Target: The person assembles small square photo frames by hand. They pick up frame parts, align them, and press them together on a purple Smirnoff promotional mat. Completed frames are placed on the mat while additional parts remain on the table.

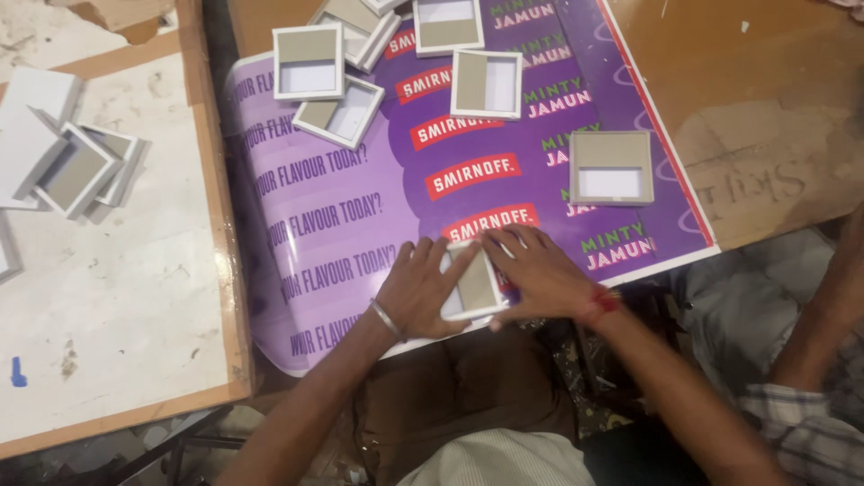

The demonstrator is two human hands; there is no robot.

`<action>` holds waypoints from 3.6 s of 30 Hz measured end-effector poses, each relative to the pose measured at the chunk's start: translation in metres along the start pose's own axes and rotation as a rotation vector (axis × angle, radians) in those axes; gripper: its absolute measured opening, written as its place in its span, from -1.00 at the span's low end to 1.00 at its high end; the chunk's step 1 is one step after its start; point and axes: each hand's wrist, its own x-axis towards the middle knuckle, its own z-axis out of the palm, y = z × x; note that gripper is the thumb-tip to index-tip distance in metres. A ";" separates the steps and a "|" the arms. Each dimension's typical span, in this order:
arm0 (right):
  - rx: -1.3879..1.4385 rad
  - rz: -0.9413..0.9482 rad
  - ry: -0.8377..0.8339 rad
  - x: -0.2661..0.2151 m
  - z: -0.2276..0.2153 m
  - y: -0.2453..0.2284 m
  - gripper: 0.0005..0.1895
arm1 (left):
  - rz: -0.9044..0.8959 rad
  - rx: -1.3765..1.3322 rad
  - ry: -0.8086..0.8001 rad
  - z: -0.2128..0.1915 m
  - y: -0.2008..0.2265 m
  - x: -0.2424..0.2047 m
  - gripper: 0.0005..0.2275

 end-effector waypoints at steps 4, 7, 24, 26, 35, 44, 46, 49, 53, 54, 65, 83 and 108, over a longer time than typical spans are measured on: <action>0.112 0.053 0.388 -0.042 -0.006 0.053 0.39 | 0.167 0.280 0.391 -0.045 -0.008 0.011 0.00; 0.008 0.289 0.570 -0.055 -0.004 0.101 0.17 | -0.049 0.194 0.591 -0.079 -0.027 0.026 0.13; 0.100 0.033 0.482 -0.028 0.049 -0.067 -0.33 | -0.036 -0.576 0.596 0.050 -0.015 -0.022 0.07; 0.110 0.012 0.391 -0.021 0.027 -0.069 -0.04 | 0.010 -0.707 0.552 0.035 -0.016 -0.029 0.15; -0.202 0.070 -0.166 0.033 -0.026 -0.056 0.42 | -0.026 0.112 0.082 -0.008 0.003 -0.008 0.20; -0.383 0.044 -0.141 0.032 -0.004 -0.062 0.23 | -0.123 0.175 0.217 0.016 0.029 -0.010 -0.01; -0.413 0.040 -0.104 0.027 0.004 -0.063 0.20 | -0.133 0.127 0.305 0.023 0.033 -0.012 -0.04; -0.446 0.047 -0.078 0.026 0.011 -0.065 0.17 | -0.177 0.148 0.307 0.031 0.035 -0.015 -0.06; -0.402 0.116 -0.079 0.028 0.011 -0.071 0.15 | -0.175 0.138 0.342 0.034 0.034 -0.016 -0.06; -0.392 0.137 -0.080 0.028 0.010 -0.073 0.14 | -0.170 0.131 0.343 0.033 0.033 -0.015 -0.06; -0.361 0.249 -0.051 0.032 0.003 -0.085 0.22 | -0.182 0.040 0.290 0.016 0.031 -0.016 -0.09; -0.269 0.118 -0.058 -0.036 -0.010 -0.096 -0.27 | -0.530 -0.679 1.114 0.104 0.054 -0.044 -0.31; -0.465 -0.118 -0.037 0.048 -0.004 -0.070 0.00 | -0.252 -0.071 0.557 0.040 0.046 -0.026 0.33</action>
